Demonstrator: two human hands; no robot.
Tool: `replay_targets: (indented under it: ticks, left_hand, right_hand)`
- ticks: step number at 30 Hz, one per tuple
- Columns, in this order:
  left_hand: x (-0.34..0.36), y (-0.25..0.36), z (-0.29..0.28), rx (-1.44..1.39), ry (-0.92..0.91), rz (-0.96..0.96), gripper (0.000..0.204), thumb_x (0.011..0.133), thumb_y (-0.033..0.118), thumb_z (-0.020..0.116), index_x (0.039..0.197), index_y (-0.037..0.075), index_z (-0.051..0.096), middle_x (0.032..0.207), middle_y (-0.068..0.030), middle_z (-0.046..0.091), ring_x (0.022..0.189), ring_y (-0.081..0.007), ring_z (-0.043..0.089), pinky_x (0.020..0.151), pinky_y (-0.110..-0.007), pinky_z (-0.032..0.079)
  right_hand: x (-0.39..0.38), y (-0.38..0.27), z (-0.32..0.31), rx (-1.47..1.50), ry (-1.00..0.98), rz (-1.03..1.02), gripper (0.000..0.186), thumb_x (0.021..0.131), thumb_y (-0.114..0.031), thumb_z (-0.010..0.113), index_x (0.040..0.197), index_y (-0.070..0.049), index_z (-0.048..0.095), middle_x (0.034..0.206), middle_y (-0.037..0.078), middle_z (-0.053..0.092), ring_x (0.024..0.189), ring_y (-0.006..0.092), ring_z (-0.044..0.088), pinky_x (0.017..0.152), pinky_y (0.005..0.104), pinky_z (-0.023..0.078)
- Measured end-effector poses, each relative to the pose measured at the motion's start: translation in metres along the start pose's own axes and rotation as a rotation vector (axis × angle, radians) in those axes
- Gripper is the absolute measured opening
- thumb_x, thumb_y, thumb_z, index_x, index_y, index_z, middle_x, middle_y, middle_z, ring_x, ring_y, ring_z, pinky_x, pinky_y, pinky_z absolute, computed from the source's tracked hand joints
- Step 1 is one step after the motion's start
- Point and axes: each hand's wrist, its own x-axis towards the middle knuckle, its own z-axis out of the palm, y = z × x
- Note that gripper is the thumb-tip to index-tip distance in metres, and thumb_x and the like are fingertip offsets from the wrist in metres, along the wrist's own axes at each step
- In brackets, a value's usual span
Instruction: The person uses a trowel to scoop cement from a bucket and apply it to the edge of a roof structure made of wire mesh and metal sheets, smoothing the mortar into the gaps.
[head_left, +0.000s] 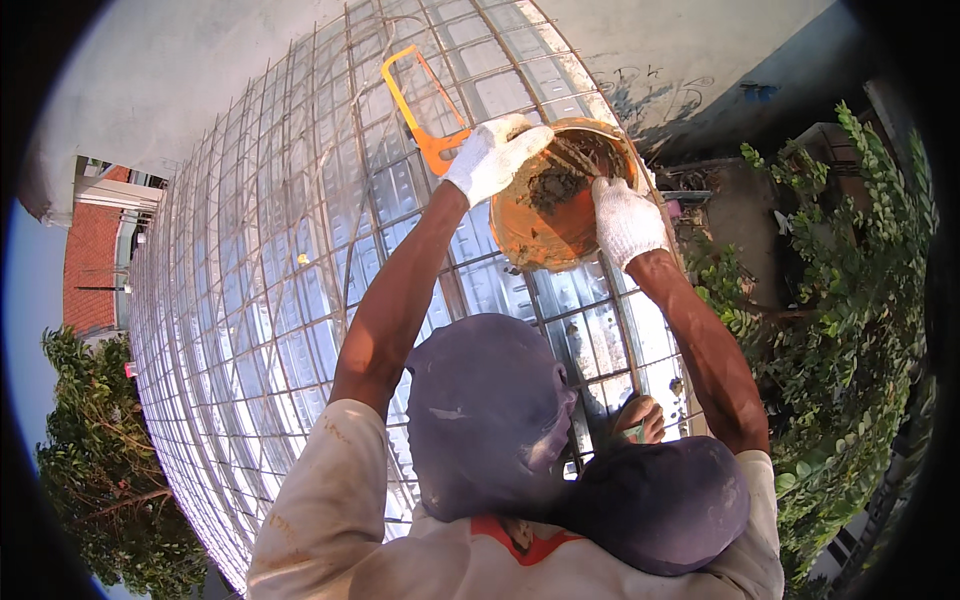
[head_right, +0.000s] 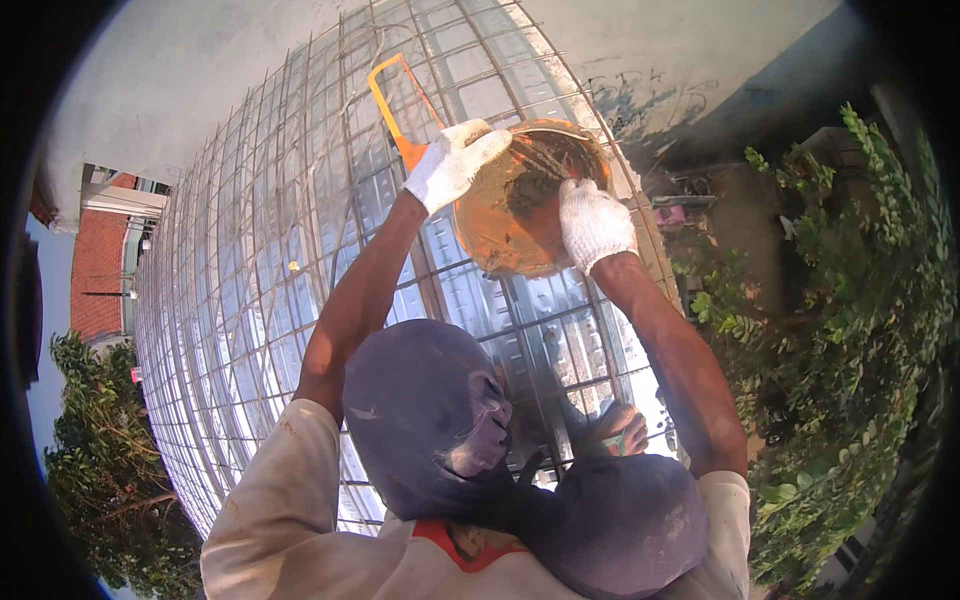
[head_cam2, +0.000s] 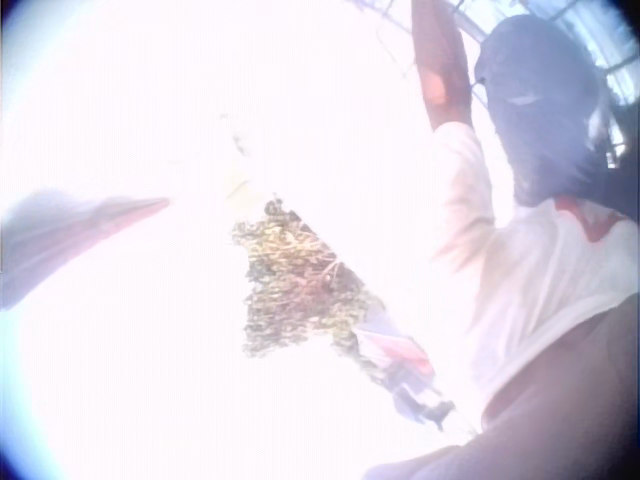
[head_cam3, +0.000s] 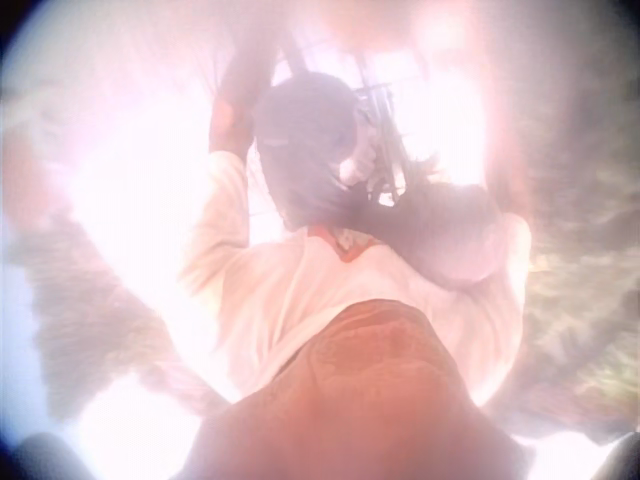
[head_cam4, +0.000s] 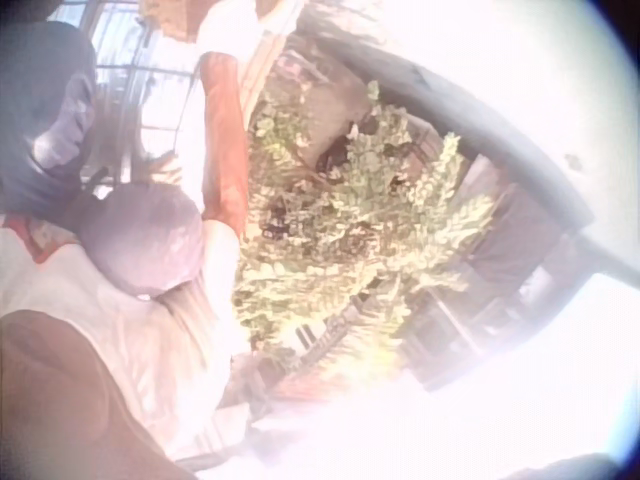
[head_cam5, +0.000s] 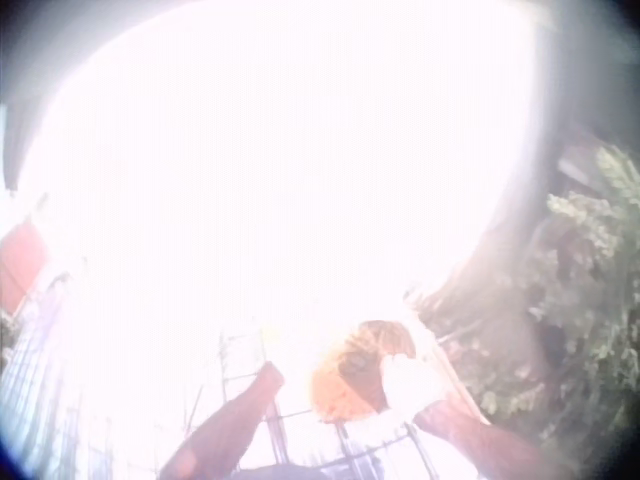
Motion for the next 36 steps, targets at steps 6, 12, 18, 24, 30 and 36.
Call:
replay_targets:
  ticks: [6,12,18,24,30,36]
  left_hand:
    - [-0.012,-0.027,-0.018,0.009,0.091,-0.014,0.054,0.099,0.049,0.067,0.105,-0.004,0.073,0.086,-0.0150,0.071,0.078,-0.0202,0.066,0.074,-0.039,0.053]
    - [-0.019,-0.011,-0.004,-0.023,0.121,0.010,0.055,0.098,0.051,0.068,0.107,-0.003,0.074,0.090,-0.0200,0.075,0.085,-0.0302,0.073,0.078,-0.041,0.055]
    - [-0.019,-0.005,0.006,0.023,0.104,0.002,0.051,0.100,0.048,0.069,0.113,-0.001,0.074,0.097,-0.0217,0.075,0.090,-0.0303,0.074,0.081,-0.041,0.055]
    - [-0.013,-0.004,0.021,0.094,0.119,0.094,0.051,0.099,0.048,0.070,0.110,-0.002,0.073,0.093,-0.0207,0.074,0.085,-0.0275,0.072,0.078,-0.040,0.055]
    - [-0.028,-0.022,0.001,-0.087,0.183,-0.055,0.049,0.097,0.048,0.072,0.103,0.000,0.073,0.084,-0.0193,0.073,0.077,-0.0298,0.072,0.073,-0.041,0.056]
    - [-0.049,-0.026,0.016,-0.118,0.258,0.000,0.043,0.096,0.042,0.077,0.095,-0.001,0.070,0.077,-0.0185,0.071,0.071,-0.0305,0.071,0.069,-0.040,0.056]
  right_hand:
    - [-0.023,-0.009,0.015,-0.131,-0.188,-0.316,0.025,0.092,-0.011,0.065,0.114,0.000,0.062,0.103,0.022,0.070,0.090,0.0361,0.077,0.071,0.0484,0.064]
    - [-0.007,-0.003,-0.025,-0.077,-0.107,0.059,0.023,0.095,-0.014,0.064,0.111,0.002,0.063,0.100,0.023,0.072,0.089,0.0395,0.077,0.069,0.0476,0.063]
    - [-0.014,-0.004,-0.036,-0.240,-0.325,-0.198,0.023,0.092,-0.011,0.064,0.111,0.002,0.070,0.100,0.025,0.074,0.091,0.0375,0.078,0.074,0.0473,0.064]
    - [-0.002,0.021,-0.017,0.030,-0.190,0.009,0.022,0.087,-0.004,0.062,0.108,0.003,0.063,0.099,0.028,0.073,0.089,0.0458,0.075,0.076,0.0546,0.062]
    - [-0.018,0.000,-0.028,-0.038,-0.269,-0.154,0.018,0.091,-0.010,0.062,0.106,0.001,0.061,0.098,0.028,0.072,0.087,0.0453,0.075,0.072,0.0554,0.060]
    - [0.007,-0.020,-0.050,-0.075,-0.342,0.133,0.023,0.090,-0.011,0.063,0.108,0.002,0.071,0.101,0.029,0.075,0.098,0.0421,0.076,0.083,0.0512,0.062]
